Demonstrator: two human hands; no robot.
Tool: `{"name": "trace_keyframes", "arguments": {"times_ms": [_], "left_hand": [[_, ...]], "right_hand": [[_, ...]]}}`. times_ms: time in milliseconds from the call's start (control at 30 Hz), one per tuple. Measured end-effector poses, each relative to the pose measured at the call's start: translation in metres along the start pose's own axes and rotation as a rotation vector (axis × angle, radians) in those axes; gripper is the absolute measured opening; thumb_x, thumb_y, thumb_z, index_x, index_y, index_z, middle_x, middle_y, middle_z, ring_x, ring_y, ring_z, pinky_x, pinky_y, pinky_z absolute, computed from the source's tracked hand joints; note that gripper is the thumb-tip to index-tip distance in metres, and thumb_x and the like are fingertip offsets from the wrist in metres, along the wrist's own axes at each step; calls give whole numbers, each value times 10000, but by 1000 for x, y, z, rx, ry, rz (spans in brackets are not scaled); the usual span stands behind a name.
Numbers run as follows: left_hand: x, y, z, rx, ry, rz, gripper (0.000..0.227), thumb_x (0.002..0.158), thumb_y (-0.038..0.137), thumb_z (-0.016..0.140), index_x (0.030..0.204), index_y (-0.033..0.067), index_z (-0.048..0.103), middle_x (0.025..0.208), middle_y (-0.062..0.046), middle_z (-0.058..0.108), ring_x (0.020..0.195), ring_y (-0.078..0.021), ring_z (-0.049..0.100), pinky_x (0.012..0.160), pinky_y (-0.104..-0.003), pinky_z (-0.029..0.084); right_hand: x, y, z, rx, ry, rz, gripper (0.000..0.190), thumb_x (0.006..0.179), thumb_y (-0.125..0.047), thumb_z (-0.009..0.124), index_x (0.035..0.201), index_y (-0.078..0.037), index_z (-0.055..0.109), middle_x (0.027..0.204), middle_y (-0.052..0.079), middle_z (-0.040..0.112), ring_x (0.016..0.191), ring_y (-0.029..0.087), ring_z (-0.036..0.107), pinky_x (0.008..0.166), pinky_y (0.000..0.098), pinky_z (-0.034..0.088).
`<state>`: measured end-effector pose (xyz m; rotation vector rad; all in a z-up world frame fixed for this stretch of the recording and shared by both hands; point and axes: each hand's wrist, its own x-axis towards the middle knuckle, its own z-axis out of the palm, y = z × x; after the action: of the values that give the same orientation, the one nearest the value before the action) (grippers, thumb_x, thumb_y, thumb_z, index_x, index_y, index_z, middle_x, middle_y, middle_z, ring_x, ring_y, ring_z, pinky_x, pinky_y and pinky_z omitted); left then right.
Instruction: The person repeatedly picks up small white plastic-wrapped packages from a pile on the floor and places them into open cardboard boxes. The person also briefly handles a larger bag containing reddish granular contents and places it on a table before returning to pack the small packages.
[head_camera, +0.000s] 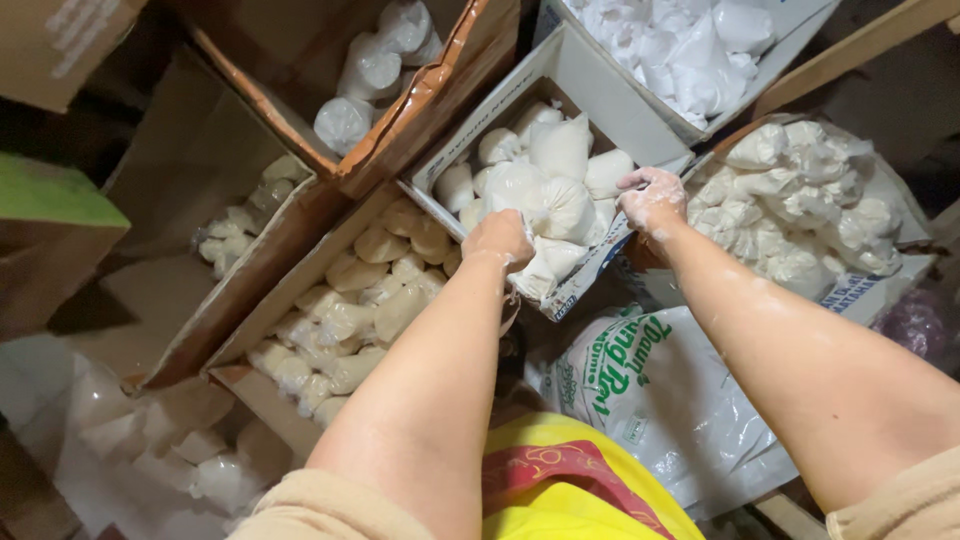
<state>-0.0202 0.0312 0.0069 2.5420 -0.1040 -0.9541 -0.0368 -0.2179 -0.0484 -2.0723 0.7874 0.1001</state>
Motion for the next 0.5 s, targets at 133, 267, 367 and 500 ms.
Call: {"name": "trace_keyframes", "arguments": {"times_ms": [133,267,367,500], "left_hand": [[-13,-13,-2,-80,-15,-64,384,878,249,665,1248,151,704,1322,-135,671,1220,-335,647,1001,-440,537],[-27,-33,4,-138,29,-86,396,864,203,653,1255,165,707,1327,-124,673,1216,-343,653,994,-446,541],[-36,-51,12,-225,36,-117,400,863,265,690,1243,143,702,1321,-118,673,1220,-343,647,991,-453,535],[-45,-81,26,-301,70,-161,347,872,221,652,1202,144,729,1292,-143,686,1210,-372,640,984,-474,535]], "right_hand": [[-16,-4,4,22,-43,27,260,741,-48,706,993,-81,761,786,88,712,615,158,628,546,313,495],[-27,-3,13,-78,-82,17,300,746,-59,706,1041,-103,748,784,115,716,617,185,653,574,317,519],[-35,7,22,-196,-49,-41,279,752,-89,736,1025,-128,782,807,95,734,694,169,670,652,319,541],[-41,26,35,-387,-118,-61,340,737,-160,750,1077,-156,765,909,121,757,814,246,715,789,357,568]]}}
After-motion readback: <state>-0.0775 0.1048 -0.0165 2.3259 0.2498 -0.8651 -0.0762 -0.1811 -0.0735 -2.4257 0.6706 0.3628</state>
